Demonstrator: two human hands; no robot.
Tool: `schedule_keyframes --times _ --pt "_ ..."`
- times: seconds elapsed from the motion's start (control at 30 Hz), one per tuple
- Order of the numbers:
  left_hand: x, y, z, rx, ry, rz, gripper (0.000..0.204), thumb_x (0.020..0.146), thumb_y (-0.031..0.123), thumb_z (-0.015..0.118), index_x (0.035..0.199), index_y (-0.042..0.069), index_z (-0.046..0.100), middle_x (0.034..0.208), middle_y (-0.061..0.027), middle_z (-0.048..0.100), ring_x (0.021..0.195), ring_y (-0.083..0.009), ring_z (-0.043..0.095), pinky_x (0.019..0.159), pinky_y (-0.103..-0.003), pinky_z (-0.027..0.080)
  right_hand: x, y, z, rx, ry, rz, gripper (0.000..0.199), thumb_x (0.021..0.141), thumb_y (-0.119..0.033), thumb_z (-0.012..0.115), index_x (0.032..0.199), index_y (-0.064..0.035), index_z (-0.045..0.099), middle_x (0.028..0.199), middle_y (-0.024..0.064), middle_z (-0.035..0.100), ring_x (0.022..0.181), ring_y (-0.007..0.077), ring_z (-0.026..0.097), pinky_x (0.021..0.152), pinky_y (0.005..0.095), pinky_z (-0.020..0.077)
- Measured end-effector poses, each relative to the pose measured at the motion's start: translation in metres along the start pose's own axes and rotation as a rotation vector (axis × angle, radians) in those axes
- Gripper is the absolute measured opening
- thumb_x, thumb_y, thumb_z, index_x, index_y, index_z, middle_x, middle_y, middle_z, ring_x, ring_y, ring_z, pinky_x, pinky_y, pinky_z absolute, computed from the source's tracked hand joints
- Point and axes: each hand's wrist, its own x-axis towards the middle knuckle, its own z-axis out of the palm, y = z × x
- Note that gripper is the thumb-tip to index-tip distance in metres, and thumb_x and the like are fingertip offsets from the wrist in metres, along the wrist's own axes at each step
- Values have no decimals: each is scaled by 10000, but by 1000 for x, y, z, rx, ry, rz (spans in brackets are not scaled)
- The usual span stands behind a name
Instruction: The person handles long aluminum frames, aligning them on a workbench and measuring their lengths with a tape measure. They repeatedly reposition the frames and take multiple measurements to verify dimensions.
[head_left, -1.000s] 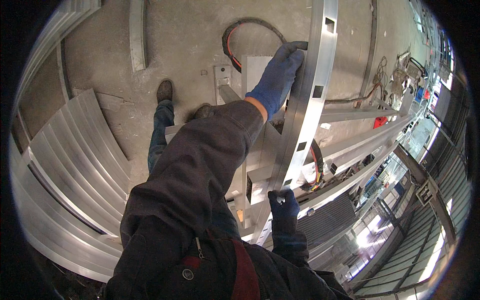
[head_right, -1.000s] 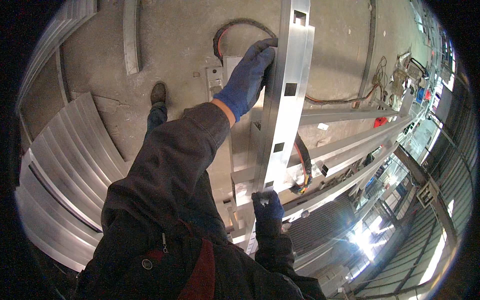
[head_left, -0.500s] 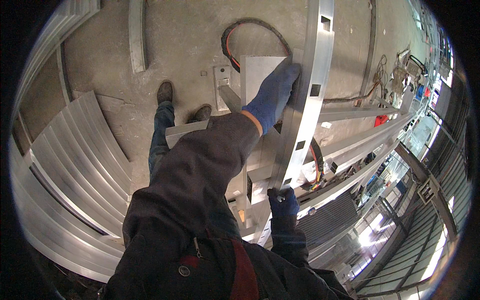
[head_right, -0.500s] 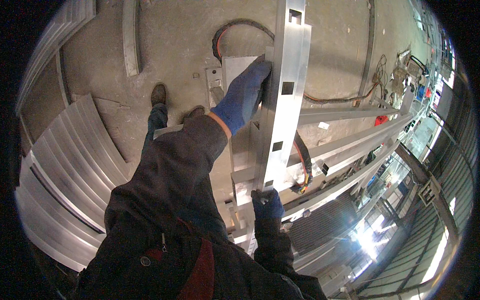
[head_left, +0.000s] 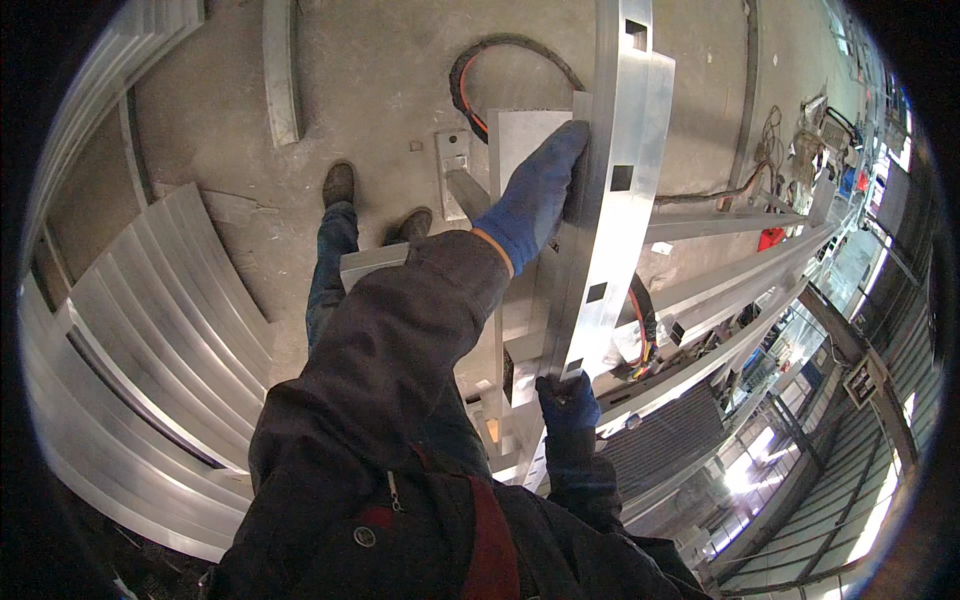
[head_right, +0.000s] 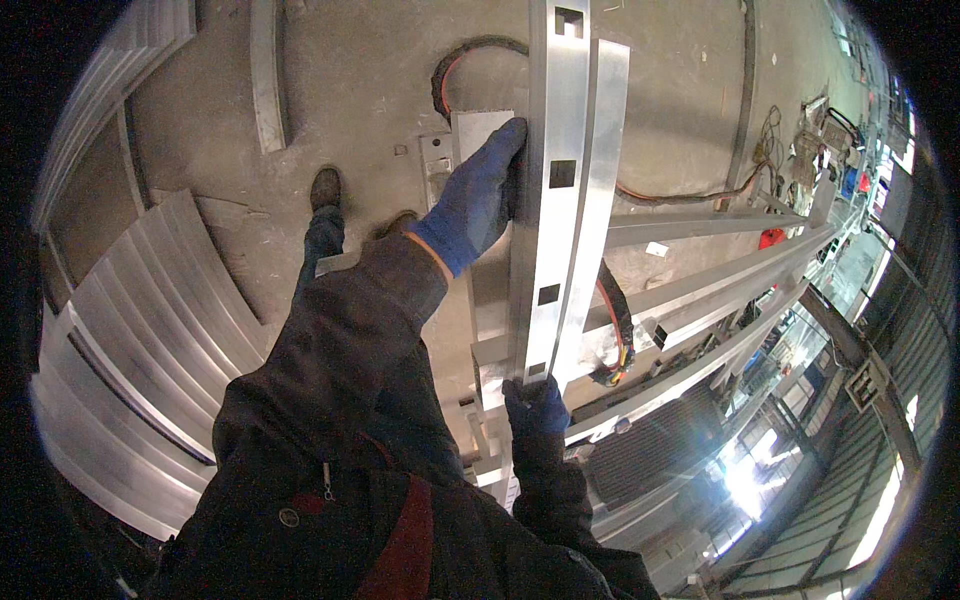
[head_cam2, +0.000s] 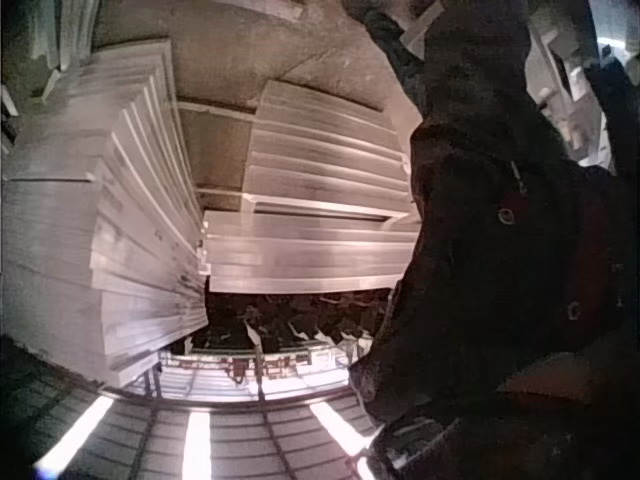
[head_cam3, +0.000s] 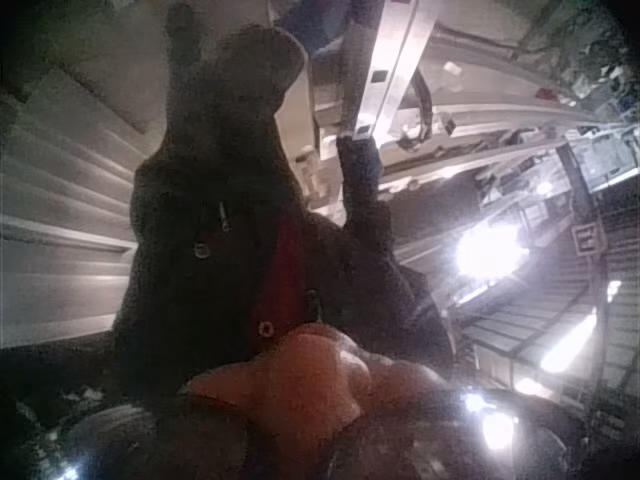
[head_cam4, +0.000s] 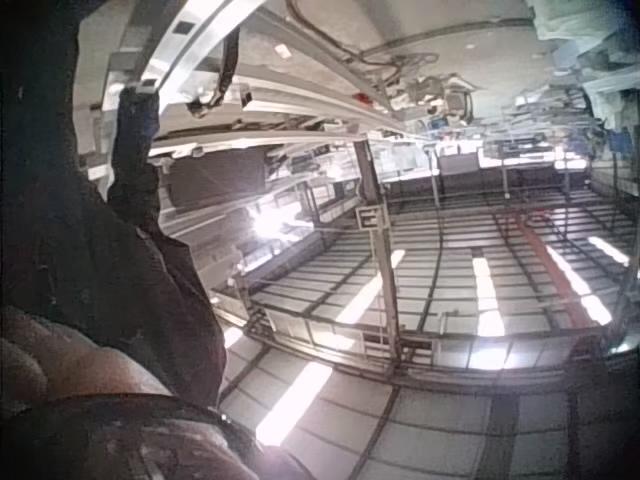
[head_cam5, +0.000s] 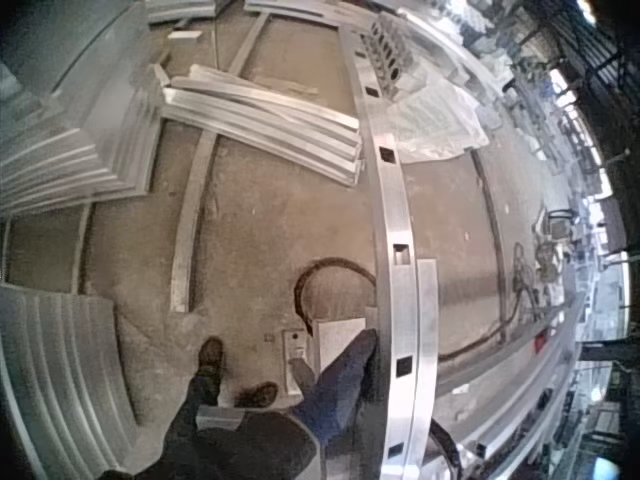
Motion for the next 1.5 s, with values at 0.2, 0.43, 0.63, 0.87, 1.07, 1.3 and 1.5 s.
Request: schedule_keyframes --times 0.2,0.43,0.63,0.87,1.07,1.3,1.5 --pt "6 -6 -1 -10 19 -11 420 1102 484 556 1253 122 705 1085 -17 712 949 -112 663 889 -300 564 1 0 0 -77 10 -10 457 856 -449 868 932 -78 612 815 159 714 833 392 736 774 486 575" --pt "9 -1 -4 -108 -144 -95 562 1049 599 583 1346 132 681 1203 -66 734 1062 -182 718 958 -359 604 5 13 6 -67 31 -115 449 855 -460 865 911 -92 612 786 141 696 806 406 721 718 503 564" --pt "15 -3 -9 -99 -222 -98 594 1034 624 589 1355 132 678 1232 -75 737 1084 -200 724 959 -371 609 3 15 6 -4 32 -114 445 855 -462 868 891 -106 605 771 130 689 775 401 717 698 502 564" --pt "16 -10 -4 -200 -121 -79 524 1040 580 621 1222 94 694 1013 -27 741 846 -85 715 752 -283 624 4 16 6 -6 5 -110 441 855 -449 871 928 -92 623 809 138 716 806 393 734 724 493 575" --pt "14 -7 -5 -206 -150 -78 492 1047 549 629 1210 90 695 1000 -20 738 834 -84 709 738 -274 624 3 14 5 46 1 -88 433 858 -441 871 933 -86 633 821 143 720 821 379 739 738 478 577" --pt "11 -6 -7 -130 -72 -121 542 1020 574 661 1214 71 710 1041 -43 742 895 -116 712 793 -302 612 5 15 6 -41 25 -192 433 861 -435 868 947 -85 628 826 147 714 819 373 735 737 473 575" --pt "12 -6 -6 -173 -119 -82 549 1010 577 674 1224 72 712 1065 -44 744 921 -136 714 822 -310 611 3 16 6 5 16 -120 434 862 -432 864 963 -83 628 850 153 714 830 386 734 737 479 578"
